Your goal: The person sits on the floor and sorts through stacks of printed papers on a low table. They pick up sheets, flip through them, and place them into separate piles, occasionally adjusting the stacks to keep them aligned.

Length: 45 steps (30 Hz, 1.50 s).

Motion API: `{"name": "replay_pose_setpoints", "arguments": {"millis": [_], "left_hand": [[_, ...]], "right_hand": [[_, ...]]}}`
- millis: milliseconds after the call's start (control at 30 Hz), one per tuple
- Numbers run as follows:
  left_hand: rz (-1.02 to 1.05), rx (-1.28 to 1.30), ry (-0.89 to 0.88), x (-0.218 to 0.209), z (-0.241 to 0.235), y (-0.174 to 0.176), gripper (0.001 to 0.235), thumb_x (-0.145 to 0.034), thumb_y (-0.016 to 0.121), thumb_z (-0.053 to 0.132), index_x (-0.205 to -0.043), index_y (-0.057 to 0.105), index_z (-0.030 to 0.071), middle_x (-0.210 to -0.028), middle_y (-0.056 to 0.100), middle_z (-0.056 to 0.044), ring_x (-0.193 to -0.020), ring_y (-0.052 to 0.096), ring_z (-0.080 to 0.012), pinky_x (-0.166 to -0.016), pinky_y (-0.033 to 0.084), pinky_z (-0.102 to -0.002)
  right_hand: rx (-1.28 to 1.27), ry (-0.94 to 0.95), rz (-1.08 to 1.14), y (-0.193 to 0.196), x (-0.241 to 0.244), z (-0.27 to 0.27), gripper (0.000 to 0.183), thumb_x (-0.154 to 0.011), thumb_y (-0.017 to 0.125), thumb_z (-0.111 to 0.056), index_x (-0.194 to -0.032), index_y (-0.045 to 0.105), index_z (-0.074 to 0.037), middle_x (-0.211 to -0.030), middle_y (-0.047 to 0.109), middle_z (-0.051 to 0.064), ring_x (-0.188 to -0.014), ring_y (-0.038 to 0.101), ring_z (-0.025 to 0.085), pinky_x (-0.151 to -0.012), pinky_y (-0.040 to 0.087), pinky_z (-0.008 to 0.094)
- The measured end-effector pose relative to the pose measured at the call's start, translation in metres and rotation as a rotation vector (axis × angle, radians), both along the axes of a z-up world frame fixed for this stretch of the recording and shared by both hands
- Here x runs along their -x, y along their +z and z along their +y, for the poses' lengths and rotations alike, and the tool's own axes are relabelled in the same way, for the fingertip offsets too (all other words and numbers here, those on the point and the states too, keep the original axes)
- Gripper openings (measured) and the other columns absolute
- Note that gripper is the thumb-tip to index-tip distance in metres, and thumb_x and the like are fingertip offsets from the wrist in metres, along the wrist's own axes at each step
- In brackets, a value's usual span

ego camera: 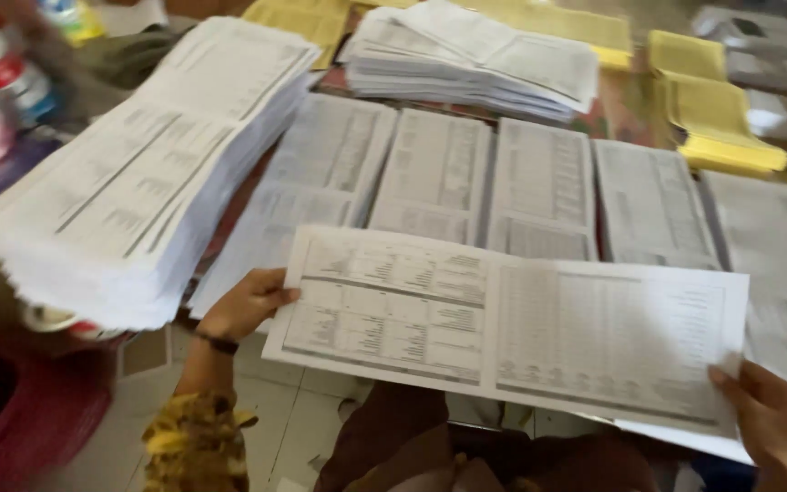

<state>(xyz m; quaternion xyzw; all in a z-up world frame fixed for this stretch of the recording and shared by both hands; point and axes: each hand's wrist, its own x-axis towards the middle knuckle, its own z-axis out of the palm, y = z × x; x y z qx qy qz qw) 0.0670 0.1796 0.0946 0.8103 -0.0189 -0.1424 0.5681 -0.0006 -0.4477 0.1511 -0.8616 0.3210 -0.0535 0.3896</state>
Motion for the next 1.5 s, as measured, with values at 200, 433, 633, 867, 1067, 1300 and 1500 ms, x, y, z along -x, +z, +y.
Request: {"name": "replay_pose_setpoints", "arguments": {"millis": [200,433,633,867,1067,1300,1500], "left_hand": [[0.012,0.727,0.166,0.010,0.054,-0.040,0.035,-0.091,0.072,0.009,-0.125,0.072,-0.002,-0.122,0.075,-0.022,-0.099,0.076,-0.0342,-0.078,0.064,-0.043],[-1.157,-0.267,-0.006,0.031,0.147,-0.012,0.046,-0.094,0.067,-0.006,-0.136,0.059,0.010,-0.143,0.058,-0.019,-0.128,0.065,-0.0343,-0.090,0.069,-0.031],[-0.402,0.634,1.108,0.049,0.112,0.085,0.023,-0.109,0.055,0.008,-0.129,0.066,0.009,-0.110,0.076,-0.003,-0.080,0.078,-0.0064,-0.049,0.063,-0.009],[-0.190,0.677,1.303,-0.026,0.182,0.016,0.028,-0.101,0.054,-0.004,-0.084,0.048,0.018,-0.089,0.071,-0.002,-0.052,0.050,-0.0065,-0.042,0.037,-0.018],[-0.010,0.253,1.209,-0.005,0.158,0.036,0.025,-0.105,0.059,0.004,-0.087,0.049,0.018,-0.091,0.057,0.003,-0.051,0.032,-0.0011,-0.038,0.022,-0.022],[-0.626,-1.559,0.478,-0.038,0.313,-0.091,0.068,-0.112,0.036,0.075,-0.096,0.080,0.024,-0.076,0.072,-0.011,-0.075,0.072,-0.0366,-0.062,0.051,-0.042],[-0.246,-1.205,0.783,-0.014,0.272,-0.093,0.007,-0.105,0.065,0.005,-0.111,0.068,0.001,-0.090,0.077,-0.028,-0.082,0.077,-0.0500,-0.060,0.057,-0.056]], "right_hand": [[0.523,0.534,-0.239,-0.105,-0.029,-0.101,0.079,-0.083,0.058,0.020,-0.160,0.058,0.003,-0.145,0.065,0.029,-0.115,0.068,0.044,-0.095,0.054,0.043],[-0.539,0.206,0.034,-0.093,-0.018,0.019,0.055,-0.108,0.040,-0.017,-0.147,0.054,0.020,-0.121,0.063,0.051,-0.112,0.058,0.063,-0.106,0.040,0.070],[-0.583,0.595,0.582,-0.229,0.024,0.062,0.042,-0.098,0.061,-0.016,-0.121,0.079,0.014,-0.100,0.091,0.036,-0.087,0.087,0.045,-0.078,0.070,0.047],[-0.632,0.577,0.484,-0.318,0.048,0.083,0.043,-0.090,0.073,-0.024,-0.122,0.081,0.004,-0.110,0.086,0.025,-0.102,0.079,0.033,-0.092,0.059,0.042],[-0.730,0.271,0.371,-0.302,0.052,0.073,0.045,-0.095,0.069,-0.012,-0.133,0.072,0.012,-0.103,0.081,0.040,-0.092,0.078,0.047,-0.084,0.062,0.051],[-0.712,0.320,0.297,-0.257,0.063,0.093,0.038,-0.081,0.077,0.001,-0.118,0.084,0.008,-0.093,0.082,0.019,-0.085,0.072,0.028,-0.078,0.056,0.036],[-0.799,0.268,0.280,-0.254,0.062,0.091,0.046,-0.093,0.058,-0.010,-0.132,0.073,0.009,-0.095,0.081,0.031,-0.088,0.080,0.034,-0.082,0.063,0.035]]}}
